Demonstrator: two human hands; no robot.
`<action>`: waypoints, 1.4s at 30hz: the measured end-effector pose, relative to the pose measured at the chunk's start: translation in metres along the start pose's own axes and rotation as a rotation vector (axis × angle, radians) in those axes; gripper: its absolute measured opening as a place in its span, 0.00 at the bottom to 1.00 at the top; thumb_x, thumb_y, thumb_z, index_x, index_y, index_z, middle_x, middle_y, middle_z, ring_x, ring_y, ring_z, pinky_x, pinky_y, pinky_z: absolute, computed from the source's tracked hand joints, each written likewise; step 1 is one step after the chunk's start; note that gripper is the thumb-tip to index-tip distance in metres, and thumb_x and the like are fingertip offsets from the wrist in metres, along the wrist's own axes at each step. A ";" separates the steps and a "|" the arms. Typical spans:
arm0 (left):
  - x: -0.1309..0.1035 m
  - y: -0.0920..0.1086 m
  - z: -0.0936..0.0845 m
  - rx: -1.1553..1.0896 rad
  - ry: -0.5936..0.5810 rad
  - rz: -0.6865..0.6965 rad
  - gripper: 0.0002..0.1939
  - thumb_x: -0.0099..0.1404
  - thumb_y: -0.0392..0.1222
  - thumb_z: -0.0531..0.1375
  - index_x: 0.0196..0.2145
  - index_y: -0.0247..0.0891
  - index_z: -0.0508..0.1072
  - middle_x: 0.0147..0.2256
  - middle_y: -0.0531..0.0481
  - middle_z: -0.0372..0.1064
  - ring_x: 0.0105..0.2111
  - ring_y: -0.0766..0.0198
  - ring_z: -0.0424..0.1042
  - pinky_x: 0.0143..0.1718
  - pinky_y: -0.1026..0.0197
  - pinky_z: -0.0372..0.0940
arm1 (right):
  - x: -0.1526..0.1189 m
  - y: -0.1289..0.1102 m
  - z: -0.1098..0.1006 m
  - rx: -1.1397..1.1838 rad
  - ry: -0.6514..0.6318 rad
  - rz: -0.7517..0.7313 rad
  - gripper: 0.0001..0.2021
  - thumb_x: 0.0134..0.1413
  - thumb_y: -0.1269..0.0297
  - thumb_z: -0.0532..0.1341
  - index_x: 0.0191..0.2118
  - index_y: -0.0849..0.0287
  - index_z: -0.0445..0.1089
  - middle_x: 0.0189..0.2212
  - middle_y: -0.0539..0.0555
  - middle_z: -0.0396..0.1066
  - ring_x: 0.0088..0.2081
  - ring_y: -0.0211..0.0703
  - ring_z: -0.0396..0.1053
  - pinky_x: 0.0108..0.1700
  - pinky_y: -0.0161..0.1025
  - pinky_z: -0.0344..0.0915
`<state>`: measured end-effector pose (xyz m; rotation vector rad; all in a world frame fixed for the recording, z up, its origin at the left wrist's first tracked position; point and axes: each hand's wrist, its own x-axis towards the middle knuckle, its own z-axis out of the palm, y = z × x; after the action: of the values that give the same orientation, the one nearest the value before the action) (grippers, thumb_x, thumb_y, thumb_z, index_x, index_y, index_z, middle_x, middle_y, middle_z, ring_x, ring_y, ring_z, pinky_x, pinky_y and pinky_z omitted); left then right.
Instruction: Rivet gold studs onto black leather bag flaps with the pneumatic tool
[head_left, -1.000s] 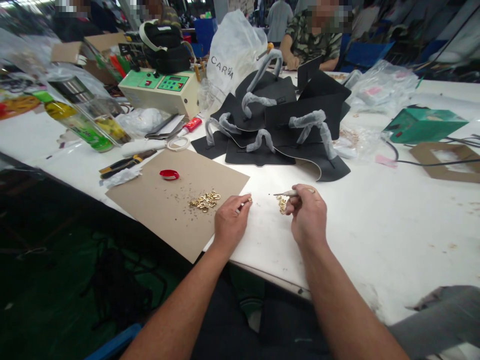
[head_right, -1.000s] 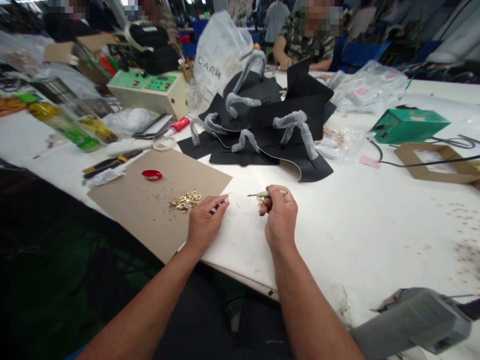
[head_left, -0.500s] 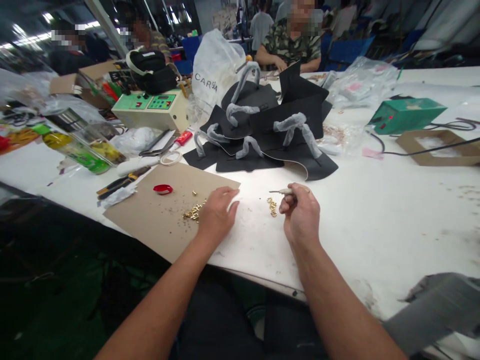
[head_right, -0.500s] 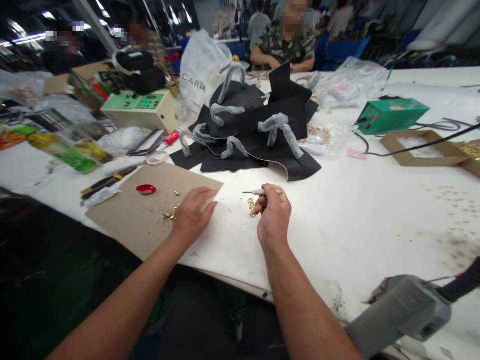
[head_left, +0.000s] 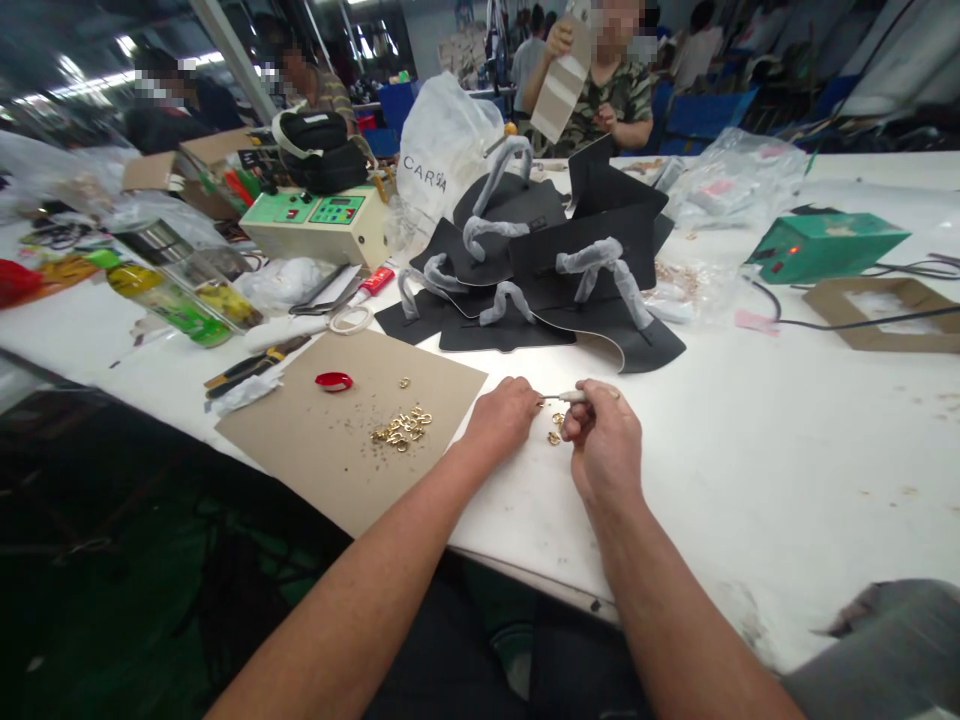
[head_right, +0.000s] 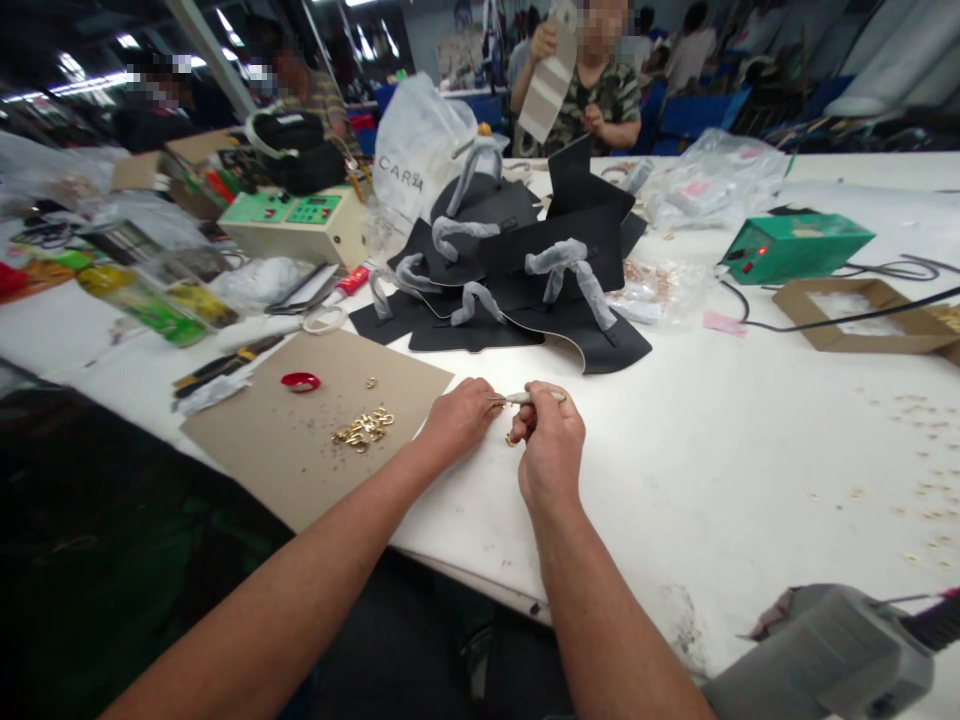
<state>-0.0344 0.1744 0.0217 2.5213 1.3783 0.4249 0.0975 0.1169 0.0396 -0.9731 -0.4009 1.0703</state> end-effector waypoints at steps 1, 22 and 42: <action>-0.004 -0.001 -0.001 -0.015 0.016 -0.016 0.10 0.74 0.39 0.58 0.39 0.42 0.81 0.42 0.45 0.76 0.47 0.54 0.72 0.38 0.59 0.66 | -0.001 0.001 0.000 -0.009 -0.004 -0.001 0.11 0.52 0.58 0.69 0.35 0.58 0.71 0.20 0.43 0.64 0.18 0.33 0.59 0.19 0.32 0.57; -0.098 0.008 0.005 -1.140 0.433 -0.589 0.14 0.63 0.47 0.67 0.44 0.38 0.84 0.27 0.51 0.77 0.25 0.68 0.73 0.23 0.68 0.69 | -0.036 0.008 0.004 -0.719 -0.224 -0.341 0.11 0.66 0.55 0.62 0.35 0.56 0.72 0.18 0.44 0.67 0.22 0.38 0.63 0.30 0.36 0.60; -0.100 0.011 0.008 -0.986 0.524 -0.447 0.09 0.68 0.40 0.65 0.43 0.40 0.84 0.40 0.49 0.81 0.28 0.68 0.76 0.26 0.67 0.71 | -0.039 0.011 0.003 -0.861 -0.253 -0.388 0.14 0.65 0.51 0.62 0.36 0.56 0.73 0.22 0.46 0.70 0.24 0.39 0.65 0.32 0.37 0.61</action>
<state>-0.0742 0.0828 0.0036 1.3114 1.3372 1.3229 0.0715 0.0862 0.0391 -1.4307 -1.2722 0.6483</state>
